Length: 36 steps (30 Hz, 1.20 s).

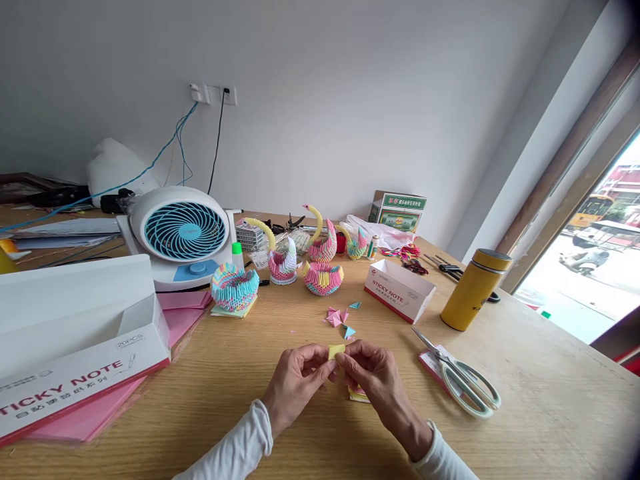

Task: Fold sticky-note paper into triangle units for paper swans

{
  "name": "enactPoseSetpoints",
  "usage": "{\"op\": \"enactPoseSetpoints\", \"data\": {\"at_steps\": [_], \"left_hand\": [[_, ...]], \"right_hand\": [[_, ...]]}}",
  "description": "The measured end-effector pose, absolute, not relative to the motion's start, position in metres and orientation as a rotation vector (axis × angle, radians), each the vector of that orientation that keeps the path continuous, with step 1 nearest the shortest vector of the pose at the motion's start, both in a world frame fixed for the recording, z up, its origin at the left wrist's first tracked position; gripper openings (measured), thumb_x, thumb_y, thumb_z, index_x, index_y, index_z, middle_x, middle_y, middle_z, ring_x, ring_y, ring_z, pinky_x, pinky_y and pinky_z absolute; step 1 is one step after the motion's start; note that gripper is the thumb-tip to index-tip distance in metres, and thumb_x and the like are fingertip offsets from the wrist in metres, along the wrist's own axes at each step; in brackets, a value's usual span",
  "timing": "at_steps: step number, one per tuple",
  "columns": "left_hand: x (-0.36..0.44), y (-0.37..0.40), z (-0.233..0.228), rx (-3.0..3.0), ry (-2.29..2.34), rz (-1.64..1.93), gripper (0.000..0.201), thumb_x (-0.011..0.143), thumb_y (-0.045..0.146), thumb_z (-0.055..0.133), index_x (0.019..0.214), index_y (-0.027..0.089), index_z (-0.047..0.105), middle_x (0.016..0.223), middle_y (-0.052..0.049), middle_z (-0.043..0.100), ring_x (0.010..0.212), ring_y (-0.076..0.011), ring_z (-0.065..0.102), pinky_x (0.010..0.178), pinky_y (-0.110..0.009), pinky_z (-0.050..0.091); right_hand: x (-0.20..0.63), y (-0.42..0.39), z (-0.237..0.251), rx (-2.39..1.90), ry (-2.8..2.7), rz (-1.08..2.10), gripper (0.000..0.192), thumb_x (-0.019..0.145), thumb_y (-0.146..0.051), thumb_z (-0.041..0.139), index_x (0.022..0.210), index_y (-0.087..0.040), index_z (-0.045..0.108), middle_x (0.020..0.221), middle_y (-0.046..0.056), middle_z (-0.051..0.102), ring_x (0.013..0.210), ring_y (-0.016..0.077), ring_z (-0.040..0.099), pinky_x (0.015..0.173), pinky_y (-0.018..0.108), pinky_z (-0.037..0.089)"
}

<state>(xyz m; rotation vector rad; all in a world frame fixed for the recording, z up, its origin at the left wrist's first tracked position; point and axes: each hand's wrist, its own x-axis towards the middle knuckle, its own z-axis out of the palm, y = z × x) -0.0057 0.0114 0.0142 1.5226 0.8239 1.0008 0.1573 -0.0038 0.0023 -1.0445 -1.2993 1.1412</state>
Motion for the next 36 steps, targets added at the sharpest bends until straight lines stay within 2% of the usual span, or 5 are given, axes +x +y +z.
{"op": "enactPoseSetpoints", "data": {"at_steps": [10, 16, 19, 27, 36], "left_hand": [[-0.007, 0.018, 0.009, 1.422, 0.747, 0.895, 0.028, 0.078, 0.042, 0.068, 0.077, 0.014, 0.063, 0.072, -0.007, 0.072, 0.062, -0.0163, 0.067, 0.052, -0.021, 0.049], [-0.006, 0.022, 0.004, 1.243, 0.765, 0.939, 0.034, 0.076, 0.046, 0.07, 0.07, 0.015, 0.056, 0.063, -0.002, 0.068, 0.051, -0.0118, 0.064, 0.045, -0.018, 0.043], [-0.008, 0.023, 0.005, 1.082, 0.748, 0.962, 0.033, 0.073, 0.042, 0.075, 0.071, 0.015, 0.056, 0.062, 0.001, 0.067, 0.05, -0.009, 0.063, 0.044, -0.015, 0.042], [-0.012, 0.028, 0.004, 0.828, 0.655, 0.963, 0.032, 0.067, 0.034, 0.082, 0.078, 0.015, 0.059, 0.079, -0.004, 0.073, 0.054, -0.0075, 0.065, 0.041, -0.012, 0.046], [-0.012, 0.03, 0.0, 0.792, 0.636, 0.934, 0.031, 0.061, 0.028, 0.087, 0.073, 0.012, 0.063, 0.07, -0.001, 0.072, 0.05, -0.0054, 0.061, 0.04, -0.011, 0.048]], "right_hand": [[0.16, -0.003, -0.002, -1.07, -1.383, 1.086, 0.037, 0.076, -0.05, 0.07, 0.068, -0.015, 0.062, 0.051, -0.003, 0.054, 0.045, 0.009, 0.044, 0.043, 0.02, 0.034], [0.169, -0.01, 0.011, -1.199, -1.533, 0.988, 0.038, 0.082, -0.052, 0.061, 0.081, -0.015, 0.069, 0.063, 0.004, 0.064, 0.052, 0.0145, 0.058, 0.048, 0.023, 0.044], [0.205, -0.02, 0.014, -1.327, -1.489, 0.775, 0.042, 0.082, -0.054, 0.059, 0.097, -0.017, 0.07, 0.079, 0.009, 0.07, 0.063, 0.0201, 0.066, 0.054, 0.028, 0.052], [0.346, -0.06, -0.019, -1.867, -1.704, -0.346, 0.033, 0.085, -0.043, 0.045, 0.095, -0.022, 0.068, 0.098, 0.012, 0.071, 0.08, 0.0284, 0.069, 0.062, 0.036, 0.056], [0.368, -0.054, -0.036, -1.847, -1.943, -0.401, 0.029, 0.082, -0.025, 0.04, 0.098, -0.02, 0.064, 0.082, 0.011, 0.071, 0.066, 0.0243, 0.069, 0.054, 0.032, 0.055]]}}
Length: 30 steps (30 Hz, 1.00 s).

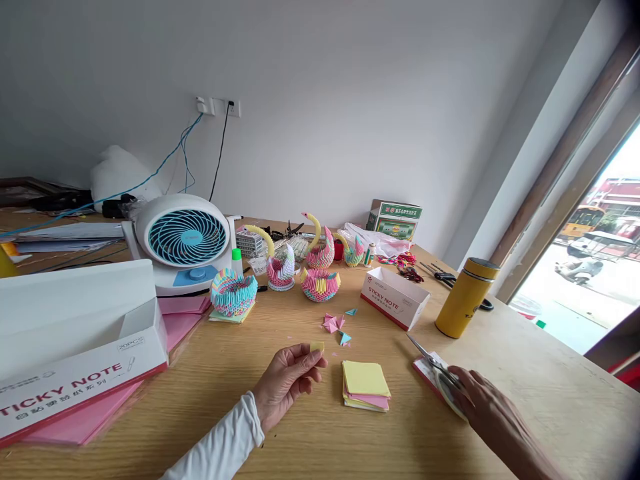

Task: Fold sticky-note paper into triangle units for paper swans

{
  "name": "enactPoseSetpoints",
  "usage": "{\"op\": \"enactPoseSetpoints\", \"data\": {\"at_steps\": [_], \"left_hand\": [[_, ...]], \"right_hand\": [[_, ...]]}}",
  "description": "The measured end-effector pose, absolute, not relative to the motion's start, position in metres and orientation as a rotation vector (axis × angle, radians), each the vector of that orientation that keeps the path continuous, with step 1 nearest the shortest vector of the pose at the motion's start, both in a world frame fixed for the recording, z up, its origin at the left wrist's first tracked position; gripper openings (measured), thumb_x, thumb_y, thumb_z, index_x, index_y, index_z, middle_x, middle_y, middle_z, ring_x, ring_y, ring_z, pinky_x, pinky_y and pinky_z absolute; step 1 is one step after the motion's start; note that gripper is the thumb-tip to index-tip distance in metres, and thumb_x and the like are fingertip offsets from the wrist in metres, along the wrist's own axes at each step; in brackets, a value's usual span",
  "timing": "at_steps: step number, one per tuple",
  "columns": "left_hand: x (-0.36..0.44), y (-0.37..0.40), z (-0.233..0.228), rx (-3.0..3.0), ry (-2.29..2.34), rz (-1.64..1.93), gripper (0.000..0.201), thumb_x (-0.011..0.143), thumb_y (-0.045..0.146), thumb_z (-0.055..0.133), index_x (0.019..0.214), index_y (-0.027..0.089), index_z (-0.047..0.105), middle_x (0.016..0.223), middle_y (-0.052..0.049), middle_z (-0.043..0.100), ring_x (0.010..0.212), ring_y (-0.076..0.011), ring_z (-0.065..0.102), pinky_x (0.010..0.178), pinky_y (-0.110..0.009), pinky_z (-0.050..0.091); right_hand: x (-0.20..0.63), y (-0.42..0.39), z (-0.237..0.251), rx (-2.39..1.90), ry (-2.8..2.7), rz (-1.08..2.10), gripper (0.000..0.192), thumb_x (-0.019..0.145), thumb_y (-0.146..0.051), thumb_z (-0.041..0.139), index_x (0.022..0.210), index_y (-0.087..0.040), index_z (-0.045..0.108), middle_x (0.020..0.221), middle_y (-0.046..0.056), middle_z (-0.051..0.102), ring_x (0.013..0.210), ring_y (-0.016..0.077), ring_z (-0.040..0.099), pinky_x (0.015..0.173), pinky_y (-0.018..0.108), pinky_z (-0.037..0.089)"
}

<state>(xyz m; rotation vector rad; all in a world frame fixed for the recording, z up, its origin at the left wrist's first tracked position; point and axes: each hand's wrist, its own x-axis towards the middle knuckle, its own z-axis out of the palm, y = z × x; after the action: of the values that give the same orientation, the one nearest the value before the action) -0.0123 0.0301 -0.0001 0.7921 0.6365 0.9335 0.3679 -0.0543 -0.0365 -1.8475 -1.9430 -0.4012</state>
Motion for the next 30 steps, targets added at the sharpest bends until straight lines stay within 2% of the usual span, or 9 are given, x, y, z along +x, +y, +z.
{"op": "enactPoseSetpoints", "data": {"at_steps": [4, 6, 9, 12, 14, 17, 24, 27, 30], "left_hand": [[-0.013, 0.028, 0.003, 0.803, 0.634, 0.938, 0.031, 0.063, 0.029, 0.085, 0.071, 0.013, 0.06, 0.069, 0.0, 0.071, 0.051, -0.006, 0.062, 0.04, -0.012, 0.047], [-0.012, 0.027, 0.003, 0.837, 0.627, 0.935, 0.029, 0.066, 0.03, 0.083, 0.071, 0.013, 0.06, 0.07, 0.0, 0.071, 0.051, -0.0056, 0.062, 0.04, -0.012, 0.046], [-0.011, 0.026, 0.003, 0.891, 0.628, 0.921, 0.028, 0.07, 0.031, 0.08, 0.071, 0.013, 0.058, 0.072, -0.001, 0.071, 0.052, -0.0055, 0.062, 0.041, -0.011, 0.043], [-0.01, 0.024, 0.004, 0.922, 0.64, 0.917, 0.029, 0.071, 0.032, 0.079, 0.071, 0.013, 0.058, 0.072, -0.001, 0.071, 0.051, -0.0047, 0.061, 0.04, -0.011, 0.038], [-0.009, 0.023, 0.004, 0.943, 0.651, 0.913, 0.029, 0.071, 0.033, 0.079, 0.07, 0.013, 0.058, 0.072, -0.001, 0.071, 0.048, -0.0037, 0.058, 0.039, -0.012, 0.034], [-0.01, 0.021, 0.005, 0.984, 0.656, 0.894, 0.028, 0.073, 0.034, 0.077, 0.07, 0.013, 0.059, 0.072, -0.002, 0.071, 0.045, -0.0031, 0.055, 0.04, -0.013, 0.031], [-0.011, 0.017, 0.008, 1.067, 0.679, 0.851, 0.029, 0.074, 0.037, 0.075, 0.071, 0.013, 0.061, 0.072, -0.004, 0.071, 0.043, -0.0036, 0.052, 0.04, -0.016, 0.026], [-0.011, 0.017, 0.01, 1.089, 0.675, 0.847, 0.028, 0.074, 0.038, 0.074, 0.072, 0.013, 0.062, 0.072, -0.005, 0.071, 0.043, -0.0043, 0.052, 0.04, -0.017, 0.024], [-0.011, 0.017, 0.01, 1.095, 0.685, 0.847, 0.028, 0.074, 0.038, 0.074, 0.073, 0.013, 0.062, 0.072, -0.005, 0.072, 0.043, -0.0047, 0.052, 0.04, -0.018, 0.023]], "right_hand": [[0.369, -0.054, -0.019, -1.902, -1.766, -0.213, 0.031, 0.082, -0.031, 0.043, 0.101, -0.022, 0.065, 0.08, 0.011, 0.07, 0.062, 0.0248, 0.067, 0.051, 0.032, 0.052], [0.356, -0.06, -0.004, -1.856, -1.595, 0.053, 0.034, 0.082, -0.041, 0.049, 0.106, -0.023, 0.064, 0.086, 0.011, 0.071, 0.07, 0.0265, 0.069, 0.059, 0.034, 0.055], [0.315, -0.071, 0.018, -1.488, -1.392, 0.64, 0.058, 0.084, -0.053, 0.048, 0.133, -0.022, 0.049, 0.103, 0.014, 0.069, 0.099, 0.0303, 0.065, 0.075, 0.036, 0.055], [0.264, -0.076, 0.029, -1.368, -1.392, 0.985, 0.063, 0.08, -0.054, 0.061, 0.133, -0.022, 0.051, 0.097, 0.011, 0.067, 0.087, 0.0263, 0.065, 0.069, 0.034, 0.053], [0.236, -0.075, 0.03, -1.379, -1.543, 1.006, 0.061, 0.079, -0.053, 0.063, 0.13, -0.023, 0.054, 0.083, 0.005, 0.063, 0.076, 0.0217, 0.061, 0.065, 0.031, 0.05], [0.211, -0.07, 0.031, -1.444, -1.808, 0.926, 0.052, 0.082, -0.05, 0.062, 0.125, -0.021, 0.058, 0.079, 0.001, 0.06, 0.072, 0.0185, 0.056, 0.064, 0.028, 0.047], [0.191, -0.069, 0.049, -1.602, -1.968, 0.892, 0.043, 0.086, -0.047, 0.057, 0.12, -0.022, 0.062, 0.101, 0.007, 0.066, 0.094, 0.0243, 0.059, 0.083, 0.034, 0.048], [0.186, -0.067, 0.055, -1.587, -1.988, 0.884, 0.04, 0.087, -0.046, 0.055, 0.117, -0.02, 0.065, 0.099, 0.008, 0.067, 0.091, 0.0245, 0.06, 0.078, 0.033, 0.05], [0.182, -0.065, 0.058, -1.563, -1.979, 0.833, 0.038, 0.085, -0.048, 0.057, 0.108, -0.019, 0.069, 0.087, 0.006, 0.067, 0.079, 0.022, 0.06, 0.067, 0.03, 0.05]]}}
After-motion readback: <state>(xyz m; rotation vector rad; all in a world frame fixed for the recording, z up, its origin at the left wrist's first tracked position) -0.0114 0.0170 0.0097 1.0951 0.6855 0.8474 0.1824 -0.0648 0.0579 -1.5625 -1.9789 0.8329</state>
